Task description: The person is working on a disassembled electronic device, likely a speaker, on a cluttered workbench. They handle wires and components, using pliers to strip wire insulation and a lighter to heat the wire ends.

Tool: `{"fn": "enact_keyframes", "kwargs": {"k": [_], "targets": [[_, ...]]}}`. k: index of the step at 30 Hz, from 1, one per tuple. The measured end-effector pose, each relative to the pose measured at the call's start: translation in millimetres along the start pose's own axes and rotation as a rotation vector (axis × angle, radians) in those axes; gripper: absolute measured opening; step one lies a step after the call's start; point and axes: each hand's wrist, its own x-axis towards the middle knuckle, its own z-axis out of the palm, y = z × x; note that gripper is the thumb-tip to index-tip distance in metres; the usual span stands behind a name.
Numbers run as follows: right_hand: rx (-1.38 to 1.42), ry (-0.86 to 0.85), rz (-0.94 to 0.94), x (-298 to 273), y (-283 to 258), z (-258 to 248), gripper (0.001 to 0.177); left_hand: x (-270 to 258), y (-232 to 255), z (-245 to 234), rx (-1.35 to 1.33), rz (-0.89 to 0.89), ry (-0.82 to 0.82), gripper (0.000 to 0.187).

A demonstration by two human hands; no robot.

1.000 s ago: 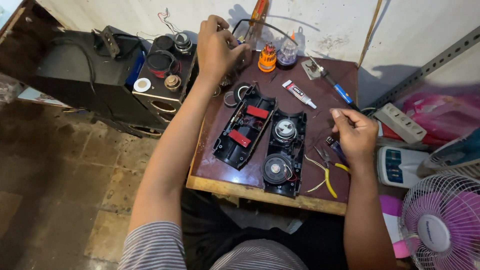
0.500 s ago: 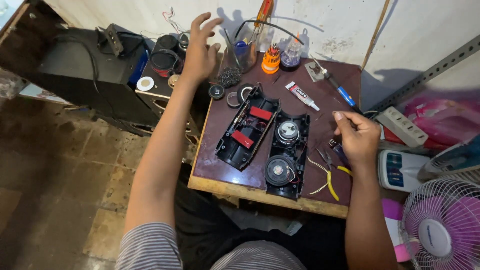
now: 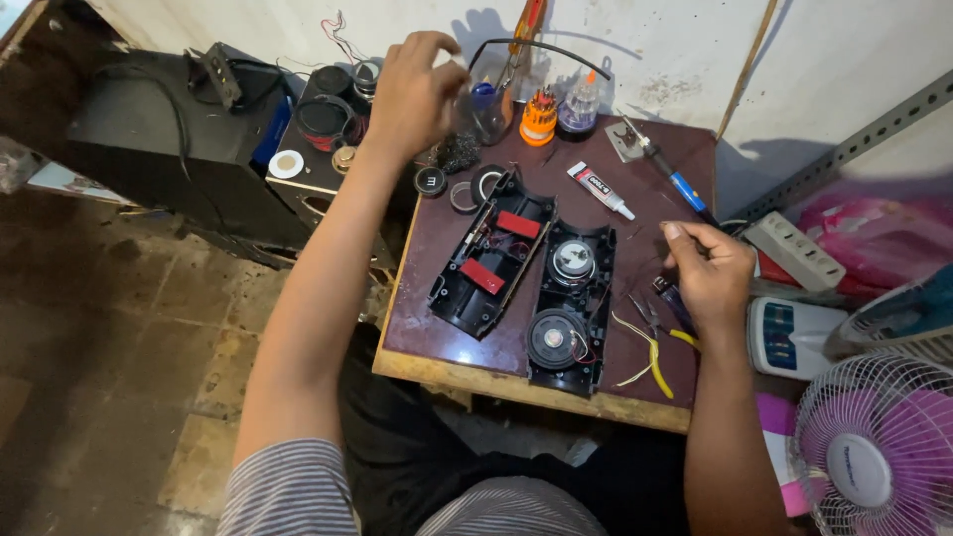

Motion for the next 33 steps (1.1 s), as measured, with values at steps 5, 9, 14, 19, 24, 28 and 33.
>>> {"fn": "enact_keyframes", "kwargs": {"k": [5,9,14,19,24,28,33], "targets": [[0.006,0.018,0.031,1,4,1,0.016,-18,7,-9,-0.237,-0.505,-0.034,0.021],[0.008,-0.004,0.040,1,1,1,0.017,-4,36,-26,-0.126,-0.853,-0.861,0.082],[0.031,0.034,0.014,3,12,2,0.009,-28,24,3,-0.140,-0.751,-0.643,0.060],[0.019,0.035,0.014,4,8,2,0.009,-17,31,-20,-0.180,-0.661,-0.492,0.046],[-0.008,0.024,0.044,2,3,2,0.018,22,40,-50,-0.371,-0.552,-0.332,0.041],[0.001,0.024,0.034,1,-1,2,0.016,37,19,-15,-0.216,-0.390,-0.071,0.060],[0.018,0.044,0.041,0,4,2,0.017,40,6,19,0.000,-0.262,-0.078,0.054]]}}
